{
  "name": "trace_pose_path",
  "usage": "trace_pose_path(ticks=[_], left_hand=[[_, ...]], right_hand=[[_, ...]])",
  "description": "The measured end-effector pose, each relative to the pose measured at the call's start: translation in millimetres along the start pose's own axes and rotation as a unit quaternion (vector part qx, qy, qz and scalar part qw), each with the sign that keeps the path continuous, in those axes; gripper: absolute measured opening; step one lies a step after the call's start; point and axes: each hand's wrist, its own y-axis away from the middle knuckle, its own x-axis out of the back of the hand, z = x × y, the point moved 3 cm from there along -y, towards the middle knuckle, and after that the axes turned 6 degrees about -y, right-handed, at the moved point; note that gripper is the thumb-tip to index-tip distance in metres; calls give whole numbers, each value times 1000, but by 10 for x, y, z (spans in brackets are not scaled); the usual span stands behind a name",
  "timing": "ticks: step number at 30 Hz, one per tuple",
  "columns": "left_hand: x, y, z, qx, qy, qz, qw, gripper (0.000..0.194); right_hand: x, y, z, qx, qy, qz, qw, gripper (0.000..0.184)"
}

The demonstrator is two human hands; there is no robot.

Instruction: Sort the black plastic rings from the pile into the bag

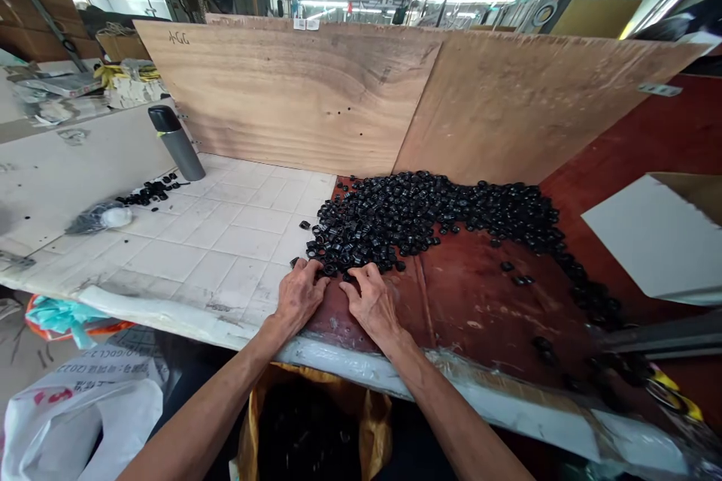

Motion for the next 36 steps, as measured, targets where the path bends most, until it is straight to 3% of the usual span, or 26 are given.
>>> trace_pose_path(ticks=[7, 13, 17, 23, 27, 30, 33, 36], left_hand=[[114, 213, -5, -76, 7, -17, 997, 20], [155, 272, 9, -27, 123, -56, 991, 35], [176, 261, 40, -10, 215, -72, 974, 33], [197, 242, 15, -8, 215, -59, 975, 34], [175, 251, 0, -10, 249, -75, 966, 31], [160, 264, 8, -1, 319, -92, 943, 28], [158, 272, 14, 21, 389, -105, 915, 29], [167, 272, 15, 18, 395, -115, 911, 25]], right_hand=[[8, 37, -78, 46, -56, -49, 996, 10], [116, -29, -124, -22, -254, -28, 967, 6], [123, -58, -156, -37, -324, -38, 945, 8], [99, -33, -146, -88, -344, -41, 934, 19], [142, -56, -200, -18, -323, -32, 946, 12], [151, -66, -230, 19, -305, -45, 951, 21], [144, -58, -222, 11, -303, -45, 952, 21], [146, -51, -208, 1, -307, -31, 951, 11]])
